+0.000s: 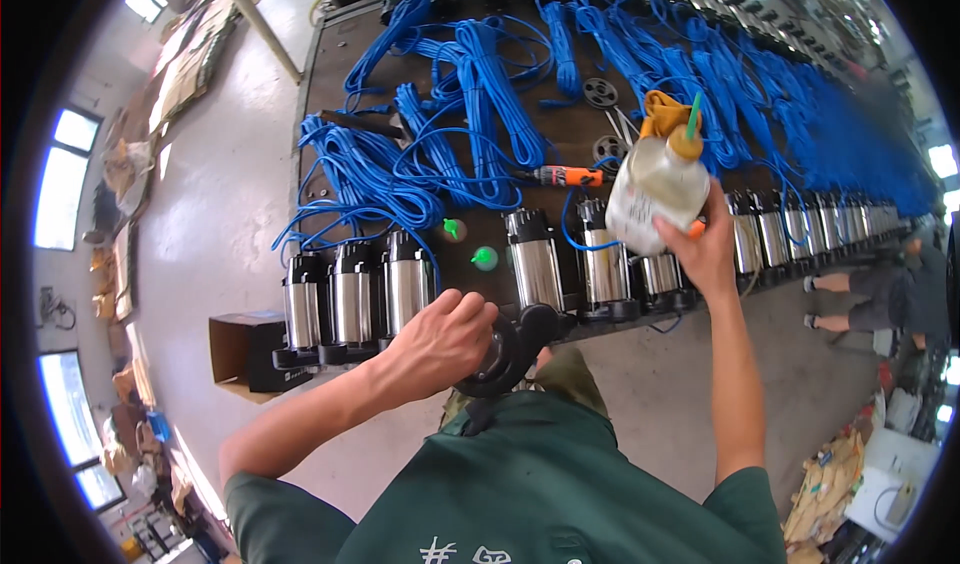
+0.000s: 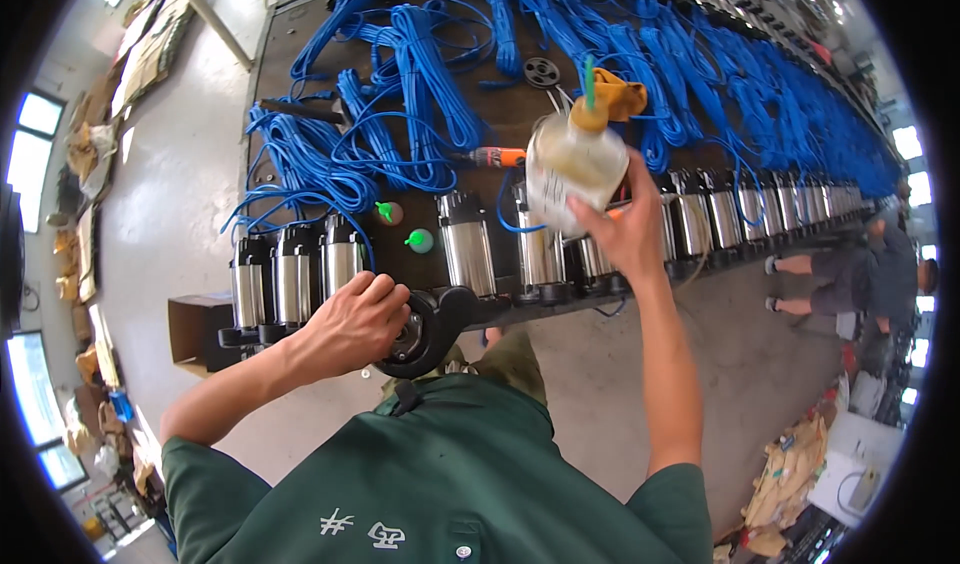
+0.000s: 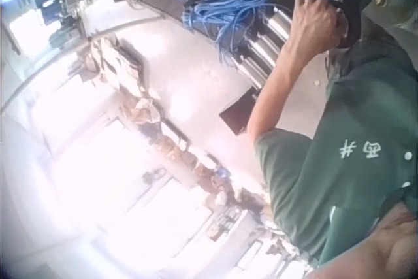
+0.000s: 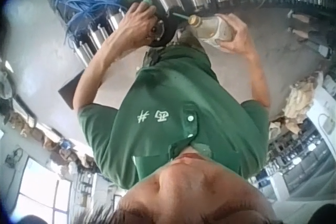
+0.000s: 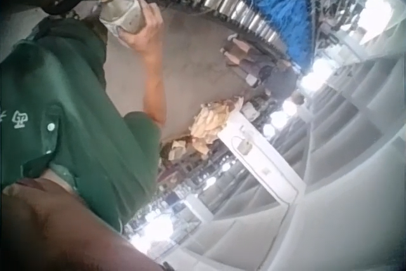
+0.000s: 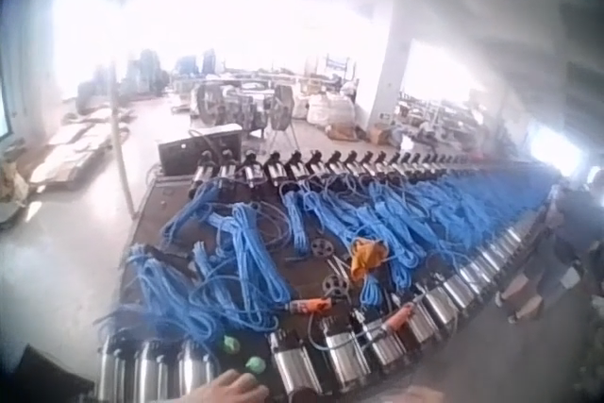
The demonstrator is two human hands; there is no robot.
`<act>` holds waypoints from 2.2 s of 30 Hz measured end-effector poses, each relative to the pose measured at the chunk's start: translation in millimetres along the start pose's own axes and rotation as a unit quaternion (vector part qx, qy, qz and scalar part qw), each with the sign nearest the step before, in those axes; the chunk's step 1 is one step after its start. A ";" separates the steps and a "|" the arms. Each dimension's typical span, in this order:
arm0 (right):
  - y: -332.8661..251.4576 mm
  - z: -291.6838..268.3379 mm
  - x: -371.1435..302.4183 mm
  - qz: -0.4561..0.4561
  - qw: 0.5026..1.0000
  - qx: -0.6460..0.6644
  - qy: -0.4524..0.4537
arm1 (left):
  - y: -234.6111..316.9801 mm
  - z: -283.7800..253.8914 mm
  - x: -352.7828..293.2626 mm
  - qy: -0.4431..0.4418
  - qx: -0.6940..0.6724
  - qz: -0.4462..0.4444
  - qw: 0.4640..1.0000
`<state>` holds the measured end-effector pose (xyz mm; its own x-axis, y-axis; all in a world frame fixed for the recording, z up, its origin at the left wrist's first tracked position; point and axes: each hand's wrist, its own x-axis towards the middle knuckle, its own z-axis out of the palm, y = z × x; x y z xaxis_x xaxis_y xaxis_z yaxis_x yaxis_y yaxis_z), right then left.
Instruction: The person assembles industrial pumps by inserting O-rings, applying lubricants from small squeeze bottles, and using a pneumatic screwdriver to fasten components on a factory workbench.
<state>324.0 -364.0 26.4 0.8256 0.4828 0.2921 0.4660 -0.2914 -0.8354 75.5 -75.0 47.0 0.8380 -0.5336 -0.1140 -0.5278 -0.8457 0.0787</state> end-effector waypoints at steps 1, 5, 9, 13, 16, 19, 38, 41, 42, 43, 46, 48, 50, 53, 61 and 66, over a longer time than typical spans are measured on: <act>-11.0 -7.2 -23.0 0.015 1.000 -0.002 -0.019 | -1.7 2.2 1.1 0.002 -0.014 0.009 1.000; -46.1 -17.1 -96.4 0.013 0.996 -0.040 -0.084 | -9.4 7.0 3.2 -0.018 -0.074 0.019 0.997; -79.8 -16.5 -132.7 -0.002 0.981 -0.128 -0.147 | -14.4 -2.1 4.4 -0.032 -0.094 0.047 0.994; -100.6 -15.2 -153.3 0.025 0.969 -0.154 -0.193 | -17.8 -8.7 0.2 -0.008 -0.113 0.066 0.991; -117.4 -8.3 -161.4 0.056 0.963 -0.156 -0.211 | -21.9 -18.6 -10.8 0.044 -0.138 0.058 0.988; -123.7 0.2 -168.9 0.034 0.952 -0.204 -0.225 | -34.1 -35.9 -29.6 0.115 -0.164 -0.005 0.980; -142.7 36.3 -126.8 -0.057 0.887 -0.341 -0.305 | -50.8 -22.3 -113.4 0.232 -0.169 -0.220 0.932; -142.1 36.1 -125.3 -0.056 0.887 -0.339 -0.309 | -48.1 -18.4 -115.7 0.238 -0.166 -0.217 0.932; -142.0 35.5 -125.3 -0.052 0.888 -0.337 -0.310 | -47.3 -17.5 -115.9 0.239 -0.165 -0.216 0.932; -141.5 35.1 -125.5 -0.048 0.889 -0.334 -0.309 | -47.5 -16.5 -115.3 0.237 -0.167 -0.214 0.933; -139.2 33.3 -126.2 -0.052 0.900 -0.313 -0.298 | -45.6 -14.8 -111.2 0.237 -0.176 -0.204 0.933; -137.6 30.6 -127.1 -0.030 0.900 -0.313 -0.303 | -43.1 -14.9 -106.3 0.233 -0.181 -0.197 0.935; -132.8 26.4 -128.8 -0.012 0.907 -0.293 -0.304 | -39.0 -14.0 -98.9 0.224 -0.189 -0.182 0.939; -114.1 20.0 -136.0 0.010 0.918 -0.254 -0.304 | -28.6 -12.3 -85.8 0.201 -0.200 -0.154 0.946; -59.6 -4.6 -160.8 0.094 0.961 -0.077 -0.249 | -0.5 -4.1 -40.2 0.133 -0.192 -0.080 0.969; -52.2 -8.2 -171.2 0.107 0.977 -0.029 -0.183 | 4.2 -3.1 -24.7 0.098 -0.186 -0.071 0.975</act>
<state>160.9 -438.2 23.9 0.7419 0.6657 -0.0804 0.3218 -0.4587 -0.8283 53.1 -65.4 53.2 0.9286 -0.3690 0.0395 -0.3486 -0.8307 0.4341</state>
